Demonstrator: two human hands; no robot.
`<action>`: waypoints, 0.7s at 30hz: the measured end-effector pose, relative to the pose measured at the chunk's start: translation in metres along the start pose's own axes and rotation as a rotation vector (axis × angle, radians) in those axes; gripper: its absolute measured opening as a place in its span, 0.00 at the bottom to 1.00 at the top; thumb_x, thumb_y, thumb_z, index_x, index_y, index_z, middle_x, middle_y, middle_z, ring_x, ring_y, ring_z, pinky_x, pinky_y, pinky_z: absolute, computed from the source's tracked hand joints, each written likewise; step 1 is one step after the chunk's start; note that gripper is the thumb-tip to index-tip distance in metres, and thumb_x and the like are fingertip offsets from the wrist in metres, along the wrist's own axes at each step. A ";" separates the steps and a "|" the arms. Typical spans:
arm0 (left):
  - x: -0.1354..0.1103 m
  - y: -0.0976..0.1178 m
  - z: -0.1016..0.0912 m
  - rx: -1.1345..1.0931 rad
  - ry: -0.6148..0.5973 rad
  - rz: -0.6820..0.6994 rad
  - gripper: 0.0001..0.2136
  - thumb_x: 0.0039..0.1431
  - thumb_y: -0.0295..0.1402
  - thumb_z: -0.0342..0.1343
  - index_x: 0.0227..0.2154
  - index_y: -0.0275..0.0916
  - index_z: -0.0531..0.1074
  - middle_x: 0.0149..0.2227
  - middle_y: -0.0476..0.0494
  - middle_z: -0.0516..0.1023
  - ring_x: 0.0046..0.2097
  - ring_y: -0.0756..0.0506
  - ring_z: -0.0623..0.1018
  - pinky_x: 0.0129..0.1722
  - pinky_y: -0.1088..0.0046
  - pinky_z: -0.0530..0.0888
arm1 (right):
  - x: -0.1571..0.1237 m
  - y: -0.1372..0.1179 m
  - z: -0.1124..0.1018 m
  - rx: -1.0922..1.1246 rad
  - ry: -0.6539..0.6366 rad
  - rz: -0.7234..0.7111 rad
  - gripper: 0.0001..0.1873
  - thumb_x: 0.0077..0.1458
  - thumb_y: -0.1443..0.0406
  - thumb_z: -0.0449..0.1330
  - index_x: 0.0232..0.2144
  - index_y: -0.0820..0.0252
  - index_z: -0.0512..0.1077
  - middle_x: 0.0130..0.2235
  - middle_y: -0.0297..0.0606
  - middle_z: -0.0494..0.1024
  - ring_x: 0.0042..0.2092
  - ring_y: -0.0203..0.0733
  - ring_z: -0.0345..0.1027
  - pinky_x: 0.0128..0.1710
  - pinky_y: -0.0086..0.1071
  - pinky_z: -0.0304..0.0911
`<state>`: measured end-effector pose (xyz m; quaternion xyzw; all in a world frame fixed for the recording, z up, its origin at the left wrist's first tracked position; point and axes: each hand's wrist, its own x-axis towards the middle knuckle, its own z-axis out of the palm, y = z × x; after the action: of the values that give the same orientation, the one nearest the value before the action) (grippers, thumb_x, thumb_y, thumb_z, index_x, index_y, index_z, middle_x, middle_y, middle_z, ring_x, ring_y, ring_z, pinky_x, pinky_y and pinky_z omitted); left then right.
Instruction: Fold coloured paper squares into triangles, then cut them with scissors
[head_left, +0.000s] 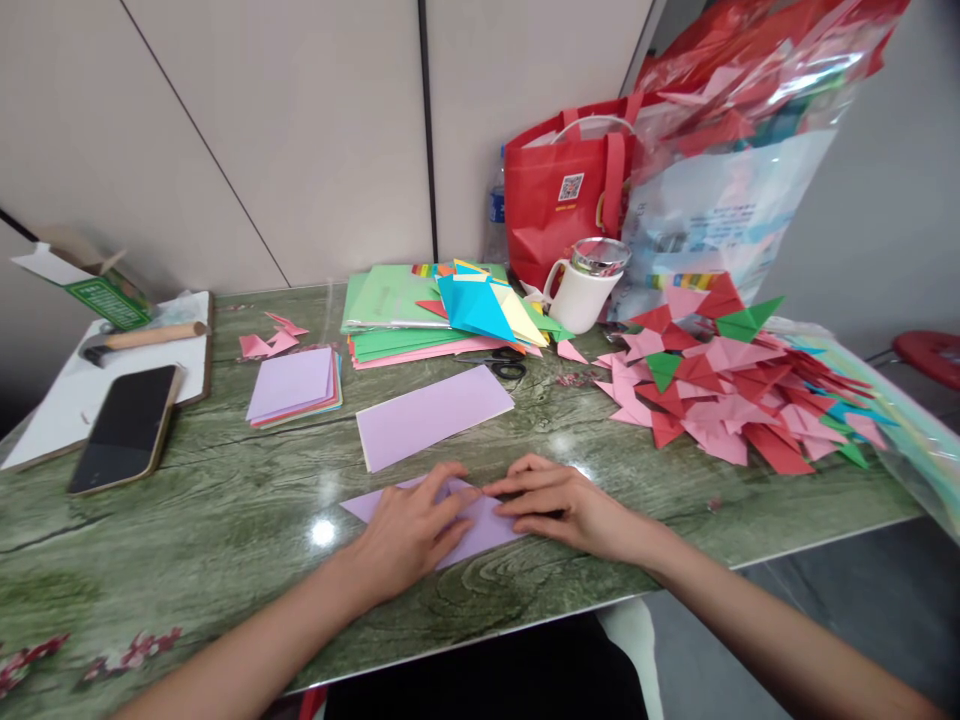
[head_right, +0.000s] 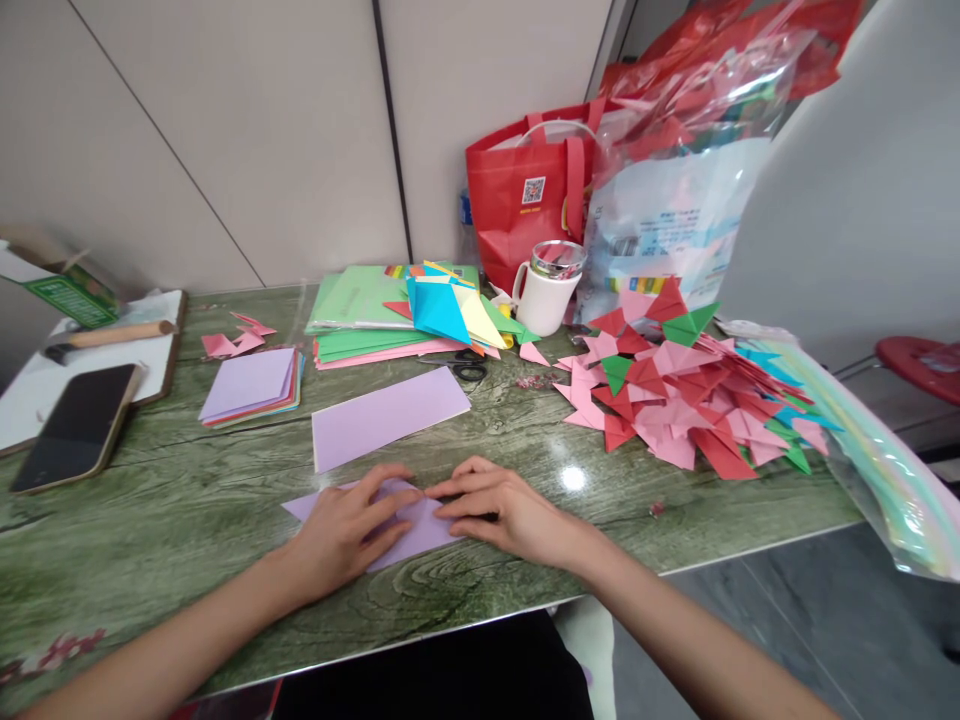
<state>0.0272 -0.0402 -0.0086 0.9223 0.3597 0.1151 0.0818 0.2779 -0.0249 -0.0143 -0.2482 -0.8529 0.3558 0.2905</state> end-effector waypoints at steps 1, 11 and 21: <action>0.000 0.000 0.000 0.004 0.000 -0.001 0.13 0.67 0.34 0.45 0.51 0.42 0.67 0.52 0.38 0.67 0.37 0.44 0.77 0.29 0.68 0.74 | 0.000 0.000 0.000 -0.001 -0.004 0.000 0.14 0.59 0.63 0.59 0.47 0.55 0.75 0.50 0.40 0.76 0.49 0.43 0.63 0.50 0.41 0.64; 0.000 0.000 0.001 0.007 0.014 0.017 0.13 0.67 0.34 0.45 0.52 0.42 0.66 0.51 0.38 0.68 0.37 0.44 0.77 0.29 0.68 0.74 | 0.002 0.000 -0.003 0.023 -0.035 0.006 0.14 0.60 0.62 0.58 0.47 0.56 0.75 0.50 0.41 0.76 0.48 0.42 0.63 0.49 0.40 0.64; 0.000 0.001 0.000 0.019 -0.024 -0.005 0.13 0.66 0.34 0.46 0.51 0.43 0.67 0.52 0.39 0.68 0.36 0.46 0.76 0.30 0.71 0.72 | 0.005 -0.003 -0.006 0.034 -0.059 0.030 0.14 0.60 0.63 0.57 0.47 0.54 0.75 0.50 0.41 0.76 0.47 0.42 0.63 0.47 0.39 0.64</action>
<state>0.0279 -0.0407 -0.0087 0.9235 0.3620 0.1004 0.0774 0.2776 -0.0206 -0.0071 -0.2454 -0.8511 0.3817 0.2639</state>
